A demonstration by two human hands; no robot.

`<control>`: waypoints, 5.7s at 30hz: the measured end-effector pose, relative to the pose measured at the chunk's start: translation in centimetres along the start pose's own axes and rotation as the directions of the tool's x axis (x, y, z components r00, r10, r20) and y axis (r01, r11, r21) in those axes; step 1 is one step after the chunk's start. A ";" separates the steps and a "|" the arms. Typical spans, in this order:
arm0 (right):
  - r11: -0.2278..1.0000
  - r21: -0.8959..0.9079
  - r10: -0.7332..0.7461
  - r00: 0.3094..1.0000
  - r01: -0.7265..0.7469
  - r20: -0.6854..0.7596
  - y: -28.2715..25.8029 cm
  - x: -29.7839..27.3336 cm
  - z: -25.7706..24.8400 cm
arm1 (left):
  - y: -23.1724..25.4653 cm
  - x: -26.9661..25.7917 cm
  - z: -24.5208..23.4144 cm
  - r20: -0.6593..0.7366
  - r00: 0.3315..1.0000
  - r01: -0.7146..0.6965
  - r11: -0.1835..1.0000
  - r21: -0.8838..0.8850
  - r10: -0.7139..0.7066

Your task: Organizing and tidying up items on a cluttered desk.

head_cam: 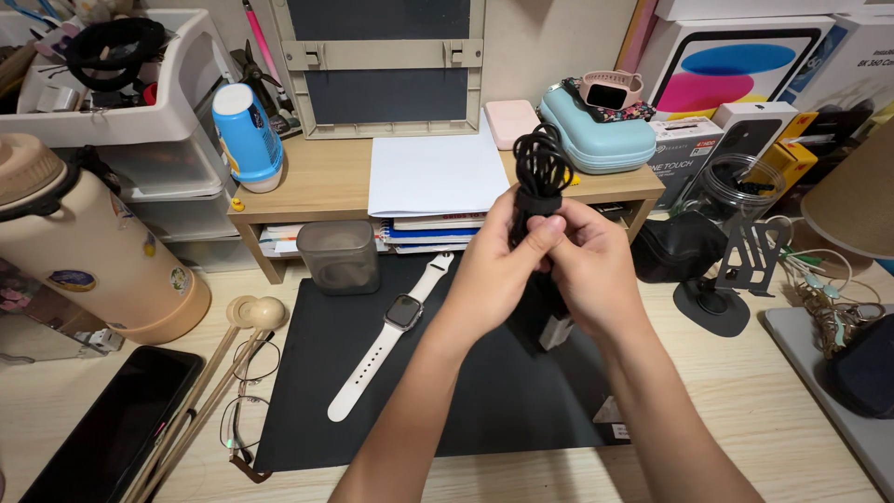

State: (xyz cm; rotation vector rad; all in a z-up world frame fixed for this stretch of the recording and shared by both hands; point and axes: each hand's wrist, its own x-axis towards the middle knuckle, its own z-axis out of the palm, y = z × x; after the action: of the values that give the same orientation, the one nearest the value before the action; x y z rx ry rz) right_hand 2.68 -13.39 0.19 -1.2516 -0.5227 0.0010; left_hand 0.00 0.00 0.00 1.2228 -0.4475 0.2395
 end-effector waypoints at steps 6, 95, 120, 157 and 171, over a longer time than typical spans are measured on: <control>0.999 0.026 -0.044 0.992 0.047 -0.115 -0.1 0.1 0.3 | -1.0 0.4 0.0 0.081 0.996 -0.022 0.986 -0.167 0.036; 0.821 -0.269 0.566 0.780 -0.504 0.267 -3.1 -1.8 -6.6 | -0.1 1.5 3.0 -0.365 0.930 0.085 0.989 0.123 -0.034; 0.933 0.322 0.308 0.824 -0.163 -0.475 -6.3 -1.7 -26.5 | -9.9 10.7 17.7 -0.130 0.911 0.244 0.765 -0.596 -0.392; 0.968 0.015 0.229 0.854 -0.251 -0.467 -2.3 -1.6 -25.7 | -3.9 9.0 11.6 -0.075 0.969 0.175 0.870 -0.461 -0.235; 0.968 0.071 0.251 0.911 -0.241 -0.326 1.1 2.7 -10.2 | 0.2 4.7 3.7 -0.174 0.960 0.136 0.910 -0.391 -0.218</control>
State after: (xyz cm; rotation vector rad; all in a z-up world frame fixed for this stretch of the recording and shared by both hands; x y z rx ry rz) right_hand 9.24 -21.49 -1.91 -1.2500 -0.0684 0.0090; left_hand 3.35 -3.71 3.28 0.8413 -0.1788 0.1184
